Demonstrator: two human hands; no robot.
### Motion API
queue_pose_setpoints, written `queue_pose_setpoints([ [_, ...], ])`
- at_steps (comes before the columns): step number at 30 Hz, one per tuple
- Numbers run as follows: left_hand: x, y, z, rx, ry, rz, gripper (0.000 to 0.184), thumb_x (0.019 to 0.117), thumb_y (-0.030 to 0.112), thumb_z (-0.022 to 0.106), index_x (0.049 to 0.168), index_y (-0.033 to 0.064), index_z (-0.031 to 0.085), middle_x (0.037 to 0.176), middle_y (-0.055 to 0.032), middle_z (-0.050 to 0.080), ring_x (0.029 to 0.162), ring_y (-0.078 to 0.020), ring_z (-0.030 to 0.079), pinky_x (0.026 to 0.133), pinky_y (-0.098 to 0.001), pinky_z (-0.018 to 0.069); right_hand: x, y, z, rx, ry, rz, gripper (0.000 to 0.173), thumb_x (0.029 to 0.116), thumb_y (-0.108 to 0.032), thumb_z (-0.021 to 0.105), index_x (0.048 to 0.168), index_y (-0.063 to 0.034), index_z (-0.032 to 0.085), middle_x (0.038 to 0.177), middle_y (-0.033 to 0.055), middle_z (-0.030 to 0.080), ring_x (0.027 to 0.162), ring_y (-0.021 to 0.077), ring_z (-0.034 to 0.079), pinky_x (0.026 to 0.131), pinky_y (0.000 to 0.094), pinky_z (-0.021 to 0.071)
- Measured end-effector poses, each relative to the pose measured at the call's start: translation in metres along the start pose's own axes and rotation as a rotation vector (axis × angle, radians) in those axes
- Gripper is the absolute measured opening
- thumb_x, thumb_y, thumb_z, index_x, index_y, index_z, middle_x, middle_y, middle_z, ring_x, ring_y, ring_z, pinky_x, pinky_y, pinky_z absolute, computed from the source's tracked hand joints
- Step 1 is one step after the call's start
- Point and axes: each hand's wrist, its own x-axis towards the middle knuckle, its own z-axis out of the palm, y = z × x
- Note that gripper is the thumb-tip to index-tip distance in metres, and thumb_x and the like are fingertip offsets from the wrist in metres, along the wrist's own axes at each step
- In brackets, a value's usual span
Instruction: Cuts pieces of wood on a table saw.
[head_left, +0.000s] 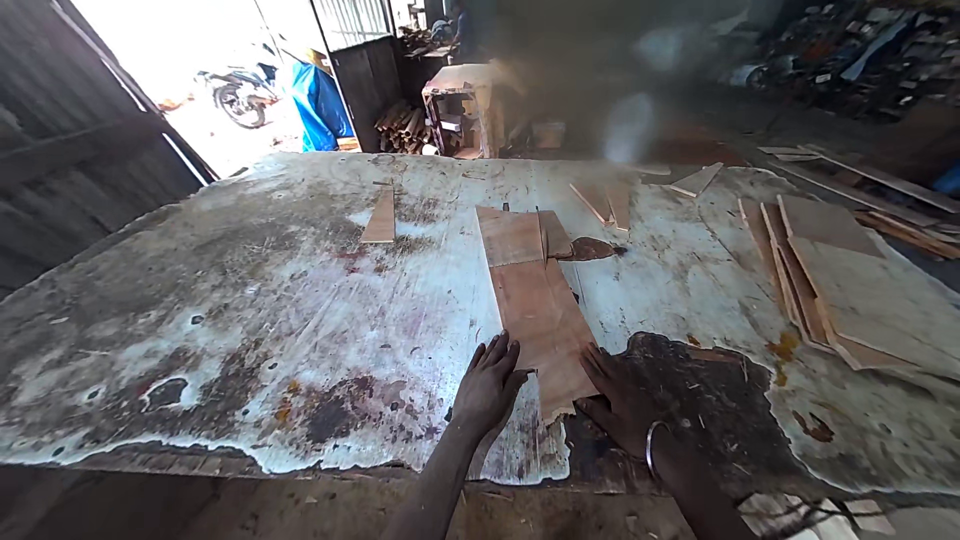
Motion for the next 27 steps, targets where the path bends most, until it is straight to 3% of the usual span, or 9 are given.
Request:
queue_pose_setpoints([
  [5,-0.018,0.001,0.006,0.021,0.02,0.046,0.061,0.1061,0.057,0.033,0.158,0.0265,0.042,0.169,0.0003,0.029,0.157,-0.0139,0.02,0.13,-0.0415,0.0095,-0.02,-0.005,0.002,0.005,-0.008,0.018,0.076,0.1006,-0.059,0.048,0.164,-0.0231,0.027,0.173,0.0036,0.014,0.16,0.0235,0.01,0.13,0.0483,0.0116],
  [15,0.038,-0.003,-0.005,0.036,0.002,0.003,0.063,0.1063,0.058,0.03,0.159,0.0247,0.04,0.168,0.0002,0.03,0.157,-0.0136,0.021,0.13,-0.0417,0.0097,0.034,0.009,-0.013,-0.075,-0.007,0.004,0.076,0.1014,-0.061,0.044,0.163,-0.0194,0.029,0.172,0.0055,0.019,0.159,0.0219,0.012,0.13,0.0478,0.008],
  [27,0.057,-0.001,-0.004,0.135,0.039,-0.011,0.058,0.1077,0.052,0.029,0.16,0.0278,0.037,0.17,-0.0008,0.025,0.157,-0.0156,0.02,0.129,-0.0424,0.0121,0.05,0.007,-0.019,-0.054,-0.023,0.071,0.073,0.1019,-0.064,0.04,0.163,-0.0252,0.031,0.172,0.0001,0.02,0.159,0.0184,0.01,0.13,0.0455,0.0047],
])
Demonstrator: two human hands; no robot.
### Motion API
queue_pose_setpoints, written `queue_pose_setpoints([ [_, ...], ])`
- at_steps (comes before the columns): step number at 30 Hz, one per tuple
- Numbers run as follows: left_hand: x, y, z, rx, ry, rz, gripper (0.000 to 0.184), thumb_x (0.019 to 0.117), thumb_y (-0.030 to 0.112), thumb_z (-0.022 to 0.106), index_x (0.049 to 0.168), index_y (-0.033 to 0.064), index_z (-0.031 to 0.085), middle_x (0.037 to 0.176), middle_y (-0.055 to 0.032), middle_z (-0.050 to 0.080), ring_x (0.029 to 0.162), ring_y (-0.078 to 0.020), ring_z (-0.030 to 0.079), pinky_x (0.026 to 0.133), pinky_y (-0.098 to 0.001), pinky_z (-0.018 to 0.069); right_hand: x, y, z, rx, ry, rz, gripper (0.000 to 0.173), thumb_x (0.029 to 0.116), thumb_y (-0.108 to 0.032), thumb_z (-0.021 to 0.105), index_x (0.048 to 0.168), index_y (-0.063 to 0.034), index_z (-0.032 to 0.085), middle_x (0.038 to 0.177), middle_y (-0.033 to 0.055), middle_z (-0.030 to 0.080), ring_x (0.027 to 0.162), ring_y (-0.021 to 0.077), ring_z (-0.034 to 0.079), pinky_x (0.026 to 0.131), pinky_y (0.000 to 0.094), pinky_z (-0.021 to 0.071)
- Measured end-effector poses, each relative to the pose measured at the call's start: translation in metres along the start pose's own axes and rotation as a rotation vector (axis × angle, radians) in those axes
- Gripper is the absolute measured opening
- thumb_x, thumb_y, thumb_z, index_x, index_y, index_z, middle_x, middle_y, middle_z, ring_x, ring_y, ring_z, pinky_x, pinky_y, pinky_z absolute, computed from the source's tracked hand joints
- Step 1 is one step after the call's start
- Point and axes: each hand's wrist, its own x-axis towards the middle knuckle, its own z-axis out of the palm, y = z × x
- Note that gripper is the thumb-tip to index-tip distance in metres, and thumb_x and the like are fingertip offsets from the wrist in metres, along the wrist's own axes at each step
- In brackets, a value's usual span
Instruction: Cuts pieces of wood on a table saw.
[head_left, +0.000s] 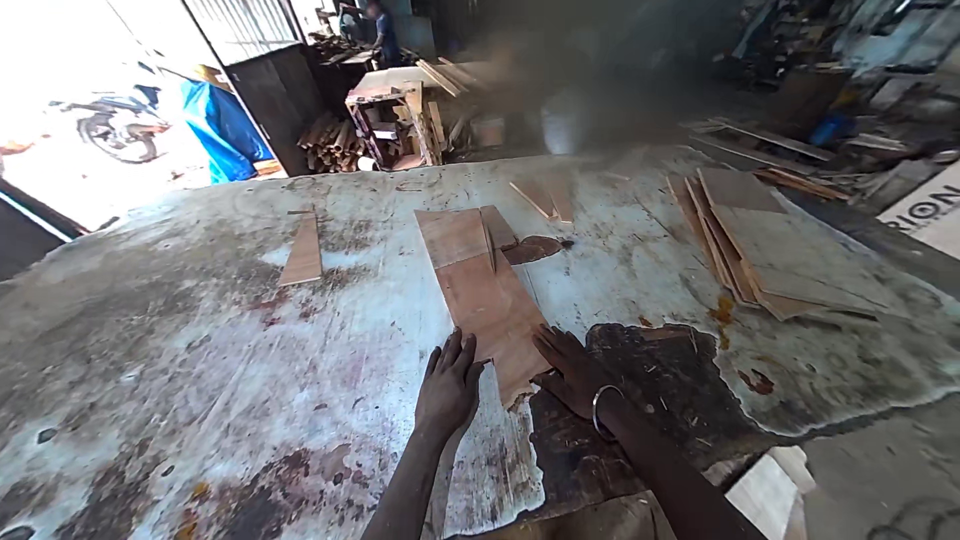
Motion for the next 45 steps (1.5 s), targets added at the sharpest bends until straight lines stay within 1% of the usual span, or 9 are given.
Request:
queue_pose_setpoints([
  [6,0.035,-0.003,-0.003,0.035,-0.017,-0.023,0.057,0.1098,0.044,0.025,0.162,0.0224,0.031,0.171,0.0031,0.021,0.158,-0.0132,0.014,0.13,-0.0419,0.009,0.034,0.008,0.003,0.006,0.062,-0.002,0.07,0.1022,-0.064,0.039,0.162,-0.0278,0.033,0.171,-0.005,0.021,0.159,0.0163,0.011,0.13,0.0472,0.0048],
  [9,0.036,-0.004,-0.002,-0.003,0.001,-0.03,0.056,0.11,0.043,0.028,0.161,0.0215,0.035,0.17,0.0049,0.024,0.158,-0.0121,0.017,0.13,-0.0425,0.0105,0.034,0.001,0.001,0.008,0.075,0.014,0.068,0.1031,-0.06,0.042,0.161,-0.0259,0.034,0.17,-0.0046,0.024,0.159,0.0159,0.013,0.13,0.045,0.0063],
  [14,-0.034,0.004,0.011,-0.085,0.039,0.038,0.058,0.1081,0.045,0.033,0.159,0.019,0.04,0.168,-0.0001,0.031,0.156,-0.0154,0.024,0.13,-0.0427,0.0141,-0.04,-0.018,0.01,0.112,0.089,-0.004,0.064,0.1017,-0.047,0.052,0.159,-0.0219,0.04,0.168,0.0021,0.031,0.157,0.023,0.021,0.129,0.0471,0.0149],
  [17,-0.089,0.011,0.022,-0.098,0.089,0.069,0.056,0.1075,0.046,0.035,0.157,0.02,0.044,0.166,0.0006,0.035,0.155,-0.0153,0.027,0.13,-0.0425,0.0154,-0.089,-0.024,0.027,0.167,0.098,-0.017,0.065,0.1001,-0.049,0.056,0.158,-0.0224,0.043,0.168,-0.0003,0.031,0.158,0.024,0.02,0.129,0.0502,0.0162],
  [19,-0.097,0.013,0.026,-0.079,0.096,0.076,0.057,0.1079,0.048,0.033,0.157,0.0207,0.043,0.166,0.001,0.034,0.155,-0.0151,0.027,0.129,-0.0423,0.0157,-0.096,-0.021,0.036,0.142,0.128,-0.026,0.065,0.0999,-0.053,0.054,0.157,-0.0241,0.044,0.167,-0.0015,0.032,0.157,0.0224,0.023,0.128,0.0496,0.0185],
  [23,-0.064,0.014,0.015,-0.058,0.03,0.034,0.058,0.1091,0.045,0.03,0.16,0.0187,0.038,0.168,-0.0019,0.031,0.156,-0.0166,0.024,0.13,-0.0421,0.0133,-0.064,-0.017,0.025,0.11,0.094,-0.001,0.066,0.1017,-0.053,0.05,0.16,-0.0245,0.037,0.169,-0.0017,0.027,0.158,0.0202,0.017,0.13,0.045,0.0148],
  [28,-0.015,0.01,0.004,-0.04,-0.036,-0.014,0.058,0.1103,0.045,0.025,0.162,0.0202,0.032,0.171,0.0011,0.022,0.158,-0.0134,0.015,0.13,-0.0425,0.01,-0.013,-0.006,0.011,0.024,0.079,-0.002,0.067,0.1022,-0.056,0.046,0.16,-0.0217,0.039,0.169,0.0007,0.029,0.158,0.0197,0.019,0.13,0.0462,0.0113],
  [33,0.016,0.005,0.006,-0.024,-0.018,-0.062,0.057,0.1105,0.045,0.026,0.163,0.0232,0.028,0.172,0.0053,0.018,0.158,-0.0105,0.013,0.13,-0.0419,0.0101,0.019,0.004,0.01,0.014,0.113,-0.021,0.069,0.1015,-0.059,0.046,0.158,-0.0192,0.042,0.168,0.002,0.03,0.157,0.0227,0.02,0.129,0.0475,0.0131],
  [45,0.048,0.004,0.005,0.007,-0.013,-0.105,0.056,0.1107,0.039,0.026,0.164,0.0234,0.024,0.172,0.0055,0.015,0.158,-0.0104,0.012,0.129,-0.0423,0.0096,0.053,0.014,0.012,0.02,0.175,-0.034,0.062,0.1014,-0.058,0.047,0.154,-0.0249,0.048,0.166,0.0003,0.035,0.156,0.0236,0.024,0.129,0.0475,0.0151],
])
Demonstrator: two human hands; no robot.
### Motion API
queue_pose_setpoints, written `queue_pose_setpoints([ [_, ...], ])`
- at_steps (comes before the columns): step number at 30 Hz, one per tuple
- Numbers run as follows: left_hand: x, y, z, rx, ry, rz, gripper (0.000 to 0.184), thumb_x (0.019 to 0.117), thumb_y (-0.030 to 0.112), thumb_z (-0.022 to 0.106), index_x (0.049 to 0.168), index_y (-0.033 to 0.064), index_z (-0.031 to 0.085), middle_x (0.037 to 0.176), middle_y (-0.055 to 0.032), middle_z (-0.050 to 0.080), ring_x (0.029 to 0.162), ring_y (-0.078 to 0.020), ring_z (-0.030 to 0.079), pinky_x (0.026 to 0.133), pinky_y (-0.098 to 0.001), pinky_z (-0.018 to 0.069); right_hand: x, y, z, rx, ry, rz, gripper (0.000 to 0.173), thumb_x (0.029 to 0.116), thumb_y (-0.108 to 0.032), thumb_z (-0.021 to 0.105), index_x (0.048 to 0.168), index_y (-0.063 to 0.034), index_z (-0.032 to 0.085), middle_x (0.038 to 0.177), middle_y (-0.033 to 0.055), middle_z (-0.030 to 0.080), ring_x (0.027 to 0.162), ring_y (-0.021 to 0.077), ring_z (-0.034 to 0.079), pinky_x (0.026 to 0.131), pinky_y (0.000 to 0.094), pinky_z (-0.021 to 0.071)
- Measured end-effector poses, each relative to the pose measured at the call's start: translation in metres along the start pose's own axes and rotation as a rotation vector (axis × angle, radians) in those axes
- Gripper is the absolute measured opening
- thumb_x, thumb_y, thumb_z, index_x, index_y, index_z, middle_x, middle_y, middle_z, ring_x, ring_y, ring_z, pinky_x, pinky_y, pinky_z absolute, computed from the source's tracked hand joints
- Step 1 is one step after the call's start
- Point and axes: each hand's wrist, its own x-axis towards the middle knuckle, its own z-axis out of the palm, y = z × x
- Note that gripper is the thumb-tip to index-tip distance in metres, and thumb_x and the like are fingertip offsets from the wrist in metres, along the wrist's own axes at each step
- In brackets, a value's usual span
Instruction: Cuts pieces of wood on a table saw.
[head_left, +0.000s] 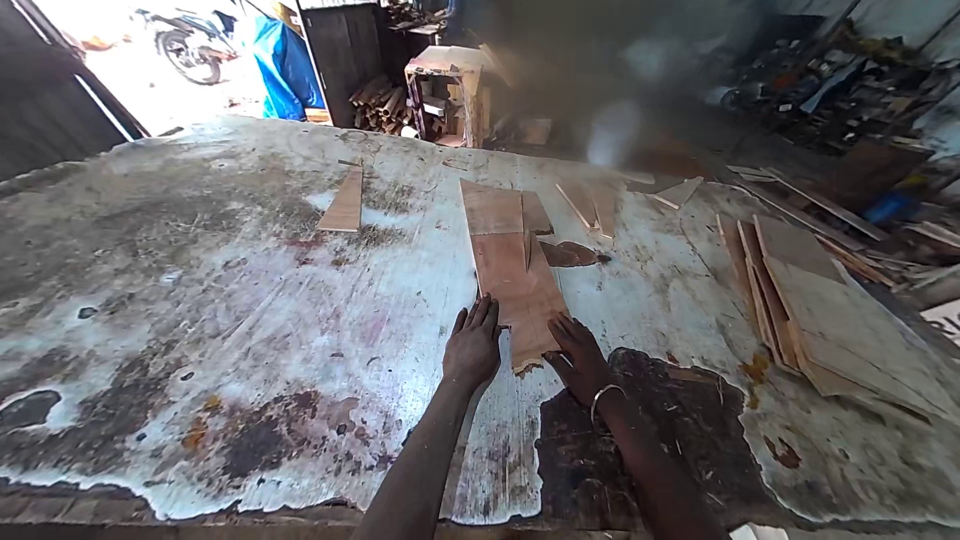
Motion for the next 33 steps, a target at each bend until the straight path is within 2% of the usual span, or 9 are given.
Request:
queue_pose_setpoints([
  [9,0.019,-0.004,-0.001,-0.007,-0.004,0.008,0.056,0.1107,0.039,0.028,0.164,0.0228,0.025,0.172,0.004,0.016,0.159,-0.0132,0.013,0.129,-0.0443,0.0096,0.015,0.005,0.001,0.027,0.024,-0.015,0.059,0.1019,-0.055,0.049,0.153,-0.0254,0.051,0.165,-0.0004,0.037,0.156,0.0237,0.026,0.129,0.0489,0.0163],
  [13,0.041,-0.007,-0.003,-0.014,0.05,0.022,0.055,0.1111,0.038,0.03,0.163,0.0206,0.028,0.172,0.0014,0.02,0.158,-0.0163,0.017,0.129,-0.0461,0.0121,0.036,0.005,-0.001,0.03,0.066,-0.044,0.056,0.1027,-0.048,0.053,0.152,-0.0216,0.052,0.163,0.0029,0.04,0.154,0.0263,0.03,0.128,0.05,0.019],
  [16,0.056,-0.009,-0.005,-0.014,0.044,0.012,0.055,0.1112,0.039,0.029,0.164,0.0216,0.026,0.172,0.0032,0.018,0.158,-0.0147,0.016,0.129,-0.045,0.0109,0.049,0.004,-0.001,0.03,0.058,0.006,0.054,0.1025,-0.042,0.056,0.152,-0.0227,0.052,0.165,0.003,0.037,0.155,0.0273,0.028,0.128,0.05,0.0198],
  [19,0.062,-0.008,-0.006,-0.014,0.054,0.01,0.055,0.1115,0.039,0.028,0.164,0.0221,0.027,0.172,0.0033,0.019,0.158,-0.014,0.018,0.129,-0.045,0.0119,0.052,0.006,0.002,0.05,0.089,0.064,0.051,0.1013,-0.044,0.058,0.149,-0.0273,0.055,0.164,0.0028,0.038,0.154,0.0281,0.03,0.126,0.0501,0.024],
  [23,0.065,-0.012,-0.01,-0.027,0.035,0.048,0.057,0.1109,0.041,0.029,0.164,0.0194,0.026,0.172,0.0013,0.019,0.158,-0.016,0.017,0.129,-0.0454,0.0117,0.049,0.012,0.003,0.124,0.129,0.049,0.046,0.1013,-0.038,0.061,0.145,-0.0241,0.06,0.162,0.0032,0.043,0.153,0.0268,0.033,0.126,0.0493,0.0266],
  [25,0.068,-0.017,-0.013,-0.052,0.025,0.077,0.062,0.1095,0.049,0.032,0.163,0.0178,0.03,0.171,-0.0005,0.022,0.158,-0.0176,0.018,0.129,-0.0458,0.0119,0.049,0.013,0.0,0.139,0.127,0.054,0.044,0.101,-0.035,0.062,0.144,-0.0237,0.062,0.16,0.0025,0.045,0.152,0.0255,0.034,0.126,0.0484,0.0271],
  [29,0.072,-0.024,-0.016,-0.102,0.044,0.12,0.057,0.1085,0.048,0.039,0.158,0.019,0.041,0.169,0.0002,0.029,0.158,-0.0186,0.018,0.129,-0.0457,0.0143,0.05,0.012,-0.002,0.164,0.117,0.077,0.047,0.0999,-0.032,0.064,0.145,-0.0201,0.06,0.16,0.0016,0.045,0.152,0.0228,0.035,0.125,0.0461,0.0291],
  [31,0.075,-0.026,-0.016,-0.116,0.054,0.131,0.057,0.1083,0.048,0.04,0.157,0.0191,0.043,0.168,0.0008,0.03,0.158,-0.0188,0.018,0.129,-0.0454,0.0142,0.053,0.009,-0.007,0.175,0.113,0.09,0.048,0.0994,-0.031,0.065,0.145,-0.0187,0.06,0.16,0.0015,0.045,0.151,0.0217,0.037,0.123,0.0457,0.0329],
  [33,0.085,-0.03,-0.017,-0.107,0.017,0.131,0.058,0.1078,0.05,0.039,0.158,0.0198,0.042,0.169,0.0018,0.027,0.159,-0.0183,0.014,0.129,-0.0445,0.0115,0.061,0.013,-0.007,0.175,0.106,0.09,0.049,0.0986,-0.031,0.066,0.145,-0.0179,0.06,0.16,0.0014,0.046,0.151,0.0209,0.037,0.124,0.0466,0.0319],
])
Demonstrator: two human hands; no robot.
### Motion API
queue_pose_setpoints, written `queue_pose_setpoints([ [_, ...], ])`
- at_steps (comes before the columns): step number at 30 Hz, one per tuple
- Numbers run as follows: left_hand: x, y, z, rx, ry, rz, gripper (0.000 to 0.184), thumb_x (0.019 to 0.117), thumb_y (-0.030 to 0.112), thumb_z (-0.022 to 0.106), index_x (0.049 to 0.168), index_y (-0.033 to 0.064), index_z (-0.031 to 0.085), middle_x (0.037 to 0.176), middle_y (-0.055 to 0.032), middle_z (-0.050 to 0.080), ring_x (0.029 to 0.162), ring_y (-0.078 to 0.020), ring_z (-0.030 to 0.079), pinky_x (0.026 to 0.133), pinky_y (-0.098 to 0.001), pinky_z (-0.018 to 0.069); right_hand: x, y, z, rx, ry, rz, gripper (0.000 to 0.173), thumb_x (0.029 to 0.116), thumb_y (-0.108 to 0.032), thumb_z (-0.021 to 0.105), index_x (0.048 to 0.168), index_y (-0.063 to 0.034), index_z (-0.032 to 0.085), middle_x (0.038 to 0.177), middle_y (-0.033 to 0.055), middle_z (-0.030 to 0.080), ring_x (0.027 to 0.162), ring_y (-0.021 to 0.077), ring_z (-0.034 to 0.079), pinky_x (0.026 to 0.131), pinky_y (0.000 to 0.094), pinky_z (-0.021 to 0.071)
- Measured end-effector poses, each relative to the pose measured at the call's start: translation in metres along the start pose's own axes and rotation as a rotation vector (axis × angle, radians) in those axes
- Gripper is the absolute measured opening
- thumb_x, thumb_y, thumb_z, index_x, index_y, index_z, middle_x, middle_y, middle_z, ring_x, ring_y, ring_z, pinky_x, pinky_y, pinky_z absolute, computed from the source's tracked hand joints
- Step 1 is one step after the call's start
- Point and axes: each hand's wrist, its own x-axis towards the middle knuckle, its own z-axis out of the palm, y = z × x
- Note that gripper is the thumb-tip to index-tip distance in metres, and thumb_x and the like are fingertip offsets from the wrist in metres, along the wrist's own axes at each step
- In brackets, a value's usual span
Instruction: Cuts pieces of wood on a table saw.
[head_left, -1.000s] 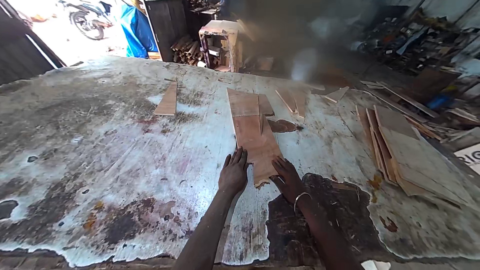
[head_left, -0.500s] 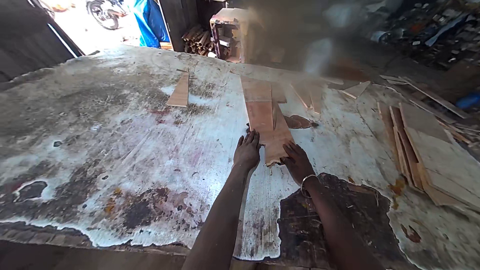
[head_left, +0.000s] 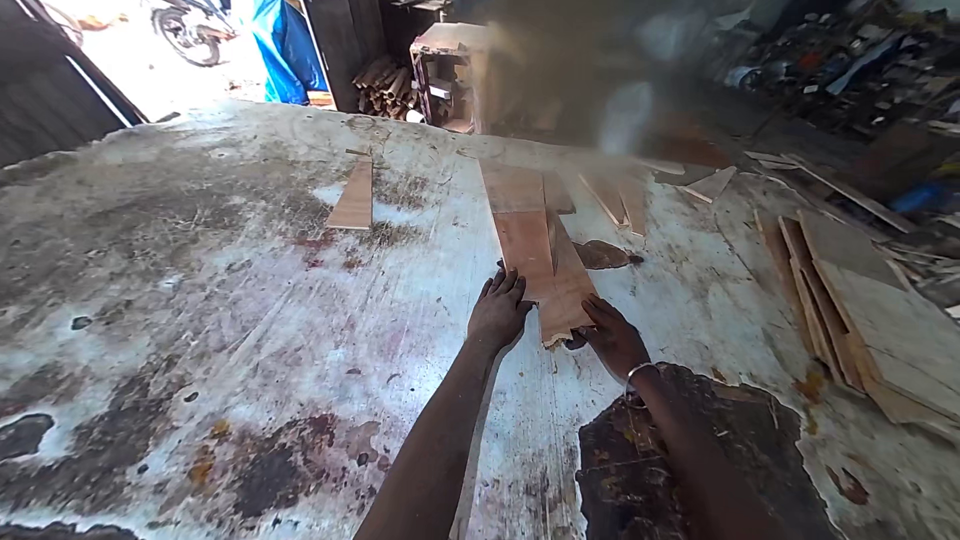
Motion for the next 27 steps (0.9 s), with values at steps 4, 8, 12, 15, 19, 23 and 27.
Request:
queue_pose_setpoints([
  [4,0.03,-0.009,-0.004,-0.023,0.007,0.005,0.057,0.1067,0.051,0.042,0.156,0.0219,0.045,0.168,0.0005,0.03,0.159,-0.0208,0.016,0.129,-0.0467,0.0127,0.03,0.01,0.0,-0.006,0.015,-0.032,0.047,0.0986,-0.028,0.067,0.144,-0.0173,0.061,0.158,0.0021,0.048,0.149,0.021,0.041,0.123,0.048,0.0331],
  [8,0.064,-0.019,-0.008,-0.036,0.015,0.01,0.057,0.1069,0.05,0.042,0.157,0.0226,0.043,0.169,0.0013,0.029,0.158,-0.0208,0.017,0.129,-0.0473,0.0122,0.064,0.014,-0.001,-0.004,0.007,-0.015,0.047,0.0993,-0.026,0.067,0.145,-0.0182,0.06,0.159,-0.0002,0.047,0.148,0.02,0.042,0.121,0.0484,0.0354],
  [12,0.083,-0.021,-0.014,-0.02,0.003,-0.005,0.058,0.1069,0.051,0.042,0.158,0.0239,0.04,0.169,0.0024,0.028,0.158,-0.0208,0.019,0.129,-0.047,0.0124,0.083,0.014,-0.003,-0.022,0.009,-0.026,0.046,0.0995,-0.026,0.067,0.144,-0.0179,0.06,0.16,0.0003,0.046,0.145,0.0208,0.045,0.116,0.0483,0.0414],
  [15,0.094,-0.023,-0.016,-0.009,0.006,-0.012,0.058,0.1065,0.052,0.042,0.159,0.0264,0.039,0.169,0.0038,0.028,0.158,-0.0207,0.02,0.128,-0.0487,0.0124,0.096,0.016,-0.005,0.018,0.012,-0.009,0.049,0.0962,-0.031,0.072,0.143,-0.0192,0.062,0.159,-0.0005,0.047,0.141,0.0172,0.05,0.111,0.043,0.0486],
  [19,0.103,-0.024,-0.017,0.027,0.019,-0.023,0.059,0.1069,0.051,0.041,0.159,0.0248,0.038,0.169,0.0048,0.028,0.157,-0.0197,0.021,0.128,-0.0494,0.0139,0.112,0.023,-0.004,0.109,0.032,-0.05,0.05,0.0881,-0.028,0.082,0.134,-0.0141,0.069,0.153,0.0047,0.053,0.138,0.0172,0.054,0.108,0.0398,0.0515],
  [23,0.125,-0.03,-0.033,0.085,0.019,-0.074,0.06,0.1075,0.05,0.04,0.16,0.0219,0.037,0.168,0.0037,0.03,0.156,-0.0236,0.024,0.127,-0.0537,0.0159,0.135,0.034,-0.004,0.078,0.321,0.028,0.045,0.0865,-0.022,0.082,0.126,-0.0035,0.069,0.137,0.0164,0.063,0.126,0.0296,0.06,0.106,0.0494,0.0504],
  [27,0.132,-0.063,-0.055,0.165,0.03,-0.09,0.061,0.1076,0.05,0.038,0.157,0.0149,0.041,0.166,-0.0024,0.035,0.156,-0.0256,0.026,0.127,-0.0533,0.0174,0.155,0.04,-0.008,0.273,0.658,0.33,0.048,0.0991,-0.024,0.065,0.14,-0.0014,0.052,0.131,0.0249,0.06,0.112,0.0355,0.063,0.097,0.0518,0.052],
])
